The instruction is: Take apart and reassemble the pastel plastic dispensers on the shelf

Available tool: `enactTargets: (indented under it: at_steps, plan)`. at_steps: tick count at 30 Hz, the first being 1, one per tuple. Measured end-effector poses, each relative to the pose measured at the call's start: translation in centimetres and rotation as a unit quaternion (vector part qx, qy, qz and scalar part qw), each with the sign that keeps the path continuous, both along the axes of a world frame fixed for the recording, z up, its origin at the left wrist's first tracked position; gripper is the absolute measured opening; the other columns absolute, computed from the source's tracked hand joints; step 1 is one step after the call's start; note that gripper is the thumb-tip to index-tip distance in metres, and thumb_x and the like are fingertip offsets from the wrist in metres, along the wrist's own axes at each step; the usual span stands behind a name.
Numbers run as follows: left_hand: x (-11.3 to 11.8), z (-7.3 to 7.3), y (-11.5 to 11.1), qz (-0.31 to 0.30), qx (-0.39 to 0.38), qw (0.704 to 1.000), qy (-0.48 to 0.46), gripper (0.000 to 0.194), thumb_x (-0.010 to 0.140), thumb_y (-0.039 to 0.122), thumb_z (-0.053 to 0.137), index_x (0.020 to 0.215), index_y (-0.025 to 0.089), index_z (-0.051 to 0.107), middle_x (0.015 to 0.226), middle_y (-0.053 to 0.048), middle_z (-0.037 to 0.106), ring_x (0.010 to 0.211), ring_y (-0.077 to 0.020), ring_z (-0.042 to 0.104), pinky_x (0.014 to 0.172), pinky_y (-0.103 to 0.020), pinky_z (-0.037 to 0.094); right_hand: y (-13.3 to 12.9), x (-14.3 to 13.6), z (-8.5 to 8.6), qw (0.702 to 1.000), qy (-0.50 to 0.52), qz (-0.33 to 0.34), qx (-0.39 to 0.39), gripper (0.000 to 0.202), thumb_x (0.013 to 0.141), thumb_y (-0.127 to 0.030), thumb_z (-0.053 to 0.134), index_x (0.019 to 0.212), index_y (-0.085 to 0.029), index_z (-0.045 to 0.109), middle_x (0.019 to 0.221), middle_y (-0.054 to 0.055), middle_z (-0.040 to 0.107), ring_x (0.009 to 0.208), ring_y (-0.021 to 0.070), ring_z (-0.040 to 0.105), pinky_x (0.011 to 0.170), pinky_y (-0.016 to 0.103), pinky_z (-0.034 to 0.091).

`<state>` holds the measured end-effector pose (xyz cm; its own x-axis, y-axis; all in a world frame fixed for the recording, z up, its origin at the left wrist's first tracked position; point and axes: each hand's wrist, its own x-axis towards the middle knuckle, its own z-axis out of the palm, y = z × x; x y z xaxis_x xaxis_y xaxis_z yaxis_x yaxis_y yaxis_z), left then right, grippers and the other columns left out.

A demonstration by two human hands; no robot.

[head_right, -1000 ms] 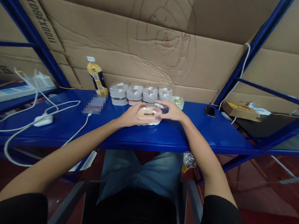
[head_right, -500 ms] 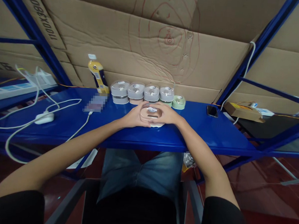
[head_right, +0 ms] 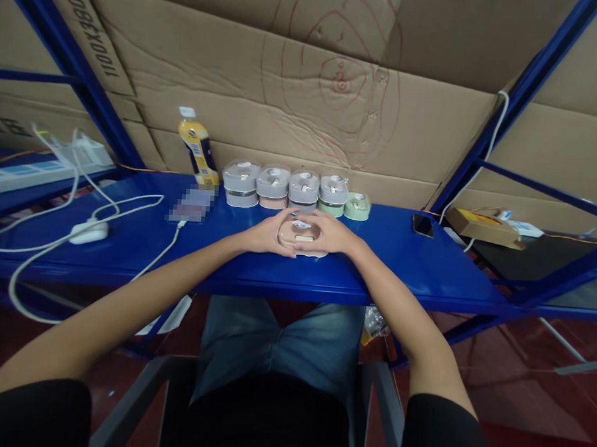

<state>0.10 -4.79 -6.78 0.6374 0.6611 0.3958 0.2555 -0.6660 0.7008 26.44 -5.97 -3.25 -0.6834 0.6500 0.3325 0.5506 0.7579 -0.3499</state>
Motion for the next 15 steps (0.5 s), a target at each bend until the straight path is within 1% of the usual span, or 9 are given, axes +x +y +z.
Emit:
enactTargets:
  at_steps: [2,4,6,8,10,12,14,15]
  plan:
    - [-0.1,0.1,0.0,0.005,0.012,1.0,0.006,0.133,0.059,0.059,0.105,0.17,0.024,0.04,0.159,-0.023,0.064,0.144,-0.0497,0.066,0.116,-0.066,0.057,0.0,0.1,0.0,1.0,-0.006,0.005,-0.005,0.091,0.083,-0.068,0.088,0.162,-0.028,0.064,0.137,0.013,0.072,0.124,0.0358,0.072,0.114,0.056,0.057]
    - [-0.1,0.3,-0.1,0.014,0.024,1.0,0.013,0.132,0.059,0.06,0.105,0.169,0.023,0.041,0.158,-0.022,0.065,0.143,-0.0496,0.066,0.117,-0.065,0.057,0.0,0.4,0.0,1.0,-0.016,0.014,-0.013,0.1,0.079,-0.067,0.092,0.166,-0.03,0.059,0.141,0.012,0.07,0.127,0.0373,0.07,0.116,0.057,0.056]
    - [-0.3,0.3,-0.1,0.023,0.038,0.999,0.022,0.132,0.059,0.063,0.104,0.168,0.022,0.042,0.161,-0.023,0.062,0.145,-0.05,0.065,0.119,-0.065,0.055,0.1,0.7,0.0,0.999,-0.026,0.021,-0.022,0.11,0.075,-0.065,0.095,0.17,-0.031,0.054,0.143,0.013,0.068,0.129,0.0392,0.069,0.117,0.059,0.056]
    - [-0.4,0.2,0.0,0.034,0.051,0.998,0.03,0.133,0.059,0.065,0.103,0.168,0.02,0.042,0.164,-0.025,0.059,0.148,-0.0506,0.062,0.121,-0.065,0.052,0.1,1.1,0.0,0.999,-0.032,0.02,-0.026,0.114,0.074,-0.064,0.096,0.172,-0.03,0.051,0.143,0.014,0.068,0.13,0.0403,0.068,0.118,0.061,0.055]
    - [-0.6,0.0,0.1,0.044,0.06,0.996,0.039,0.132,0.061,0.067,0.102,0.168,0.019,0.041,0.163,-0.026,0.059,0.149,-0.0505,0.06,0.122,-0.066,0.051,-0.1,1.4,0.0,0.999,-0.035,0.007,-0.025,0.114,0.075,-0.065,0.096,0.173,-0.03,0.049,0.139,0.014,0.068,0.127,0.0403,0.069,0.116,0.062,0.056]
    - [-0.8,-0.3,0.2,0.044,0.06,0.996,0.048,0.128,0.065,0.067,0.1,0.168,0.02,0.04,0.157,-0.025,0.064,0.146,-0.0481,0.063,0.121,-0.065,0.052,-1.0,2.0,-0.2,0.999,-0.039,-0.014,-0.022,0.115,0.075,-0.067,0.095,0.174,-0.031,0.047,0.137,0.013,0.069,0.125,0.0408,0.07,0.113,0.062,0.058]
    - [-0.8,-0.5,0.2,0.04,0.058,0.996,0.052,0.122,0.069,0.065,0.097,0.167,0.021,0.04,0.147,-0.021,0.071,0.14,-0.0443,0.068,0.119,-0.064,0.053,-2.5,3.1,-0.3,0.998,-0.046,-0.049,-0.017,0.116,0.076,-0.07,0.093,0.174,-0.03,0.046,0.137,0.015,0.068,0.123,0.0427,0.071,0.11,0.062,0.06]
    - [-0.8,-0.6,0.2,0.04,0.057,0.996,0.055,0.117,0.071,0.064,0.095,0.166,0.021,0.041,0.143,-0.02,0.073,0.137,-0.0425,0.07,0.119,-0.063,0.054,-3.6,3.9,-0.4,0.996,-0.049,-0.078,-0.011,0.115,0.078,-0.071,0.092,0.175,-0.029,0.046,0.137,0.016,0.068,0.123,0.0439,0.071,0.109,0.062,0.06]
